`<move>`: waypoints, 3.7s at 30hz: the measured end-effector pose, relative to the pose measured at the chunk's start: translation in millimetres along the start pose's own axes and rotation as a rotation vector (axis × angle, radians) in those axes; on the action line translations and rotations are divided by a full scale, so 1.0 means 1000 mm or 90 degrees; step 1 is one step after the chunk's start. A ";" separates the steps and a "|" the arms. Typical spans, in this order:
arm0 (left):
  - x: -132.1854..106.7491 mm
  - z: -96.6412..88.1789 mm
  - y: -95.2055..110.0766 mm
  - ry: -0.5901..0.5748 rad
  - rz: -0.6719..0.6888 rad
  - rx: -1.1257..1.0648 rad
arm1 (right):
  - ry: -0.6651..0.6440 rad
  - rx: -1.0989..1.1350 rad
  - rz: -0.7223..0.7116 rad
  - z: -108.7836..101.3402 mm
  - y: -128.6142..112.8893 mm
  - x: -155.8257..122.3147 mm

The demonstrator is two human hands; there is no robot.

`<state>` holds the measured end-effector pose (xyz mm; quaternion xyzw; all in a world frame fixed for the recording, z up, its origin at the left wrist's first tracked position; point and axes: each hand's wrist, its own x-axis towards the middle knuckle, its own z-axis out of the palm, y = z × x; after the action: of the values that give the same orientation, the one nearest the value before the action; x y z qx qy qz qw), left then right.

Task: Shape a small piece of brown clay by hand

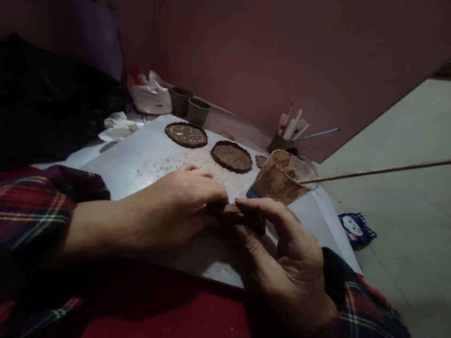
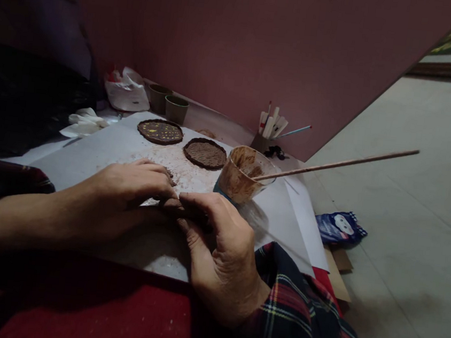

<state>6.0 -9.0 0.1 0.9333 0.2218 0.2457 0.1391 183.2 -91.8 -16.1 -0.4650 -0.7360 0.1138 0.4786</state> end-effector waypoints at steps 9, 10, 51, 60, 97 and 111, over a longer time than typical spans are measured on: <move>0.000 0.001 0.000 -0.006 -0.006 0.005 | 0.000 0.000 0.002 0.000 0.000 0.000; 0.000 0.001 0.000 -0.006 -0.008 0.005 | -0.002 0.000 0.004 0.000 0.000 0.000; 0.001 0.001 0.000 0.001 0.005 -0.005 | -0.006 -0.021 -0.016 -0.001 0.001 -0.001; -0.001 0.002 -0.002 0.001 0.008 -0.037 | -0.002 -0.008 -0.006 0.000 0.001 0.000; 0.000 0.003 -0.003 0.092 0.013 -0.090 | 0.054 -0.045 0.061 -0.002 0.006 -0.002; 0.000 0.000 -0.001 0.168 0.023 -0.104 | 0.267 0.048 0.129 0.003 0.001 -0.003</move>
<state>6.3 -8.2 -0.1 0.8823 0.2006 0.3862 0.1797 182.1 -92.6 -19.8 -0.5315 -0.5655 0.0896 0.6242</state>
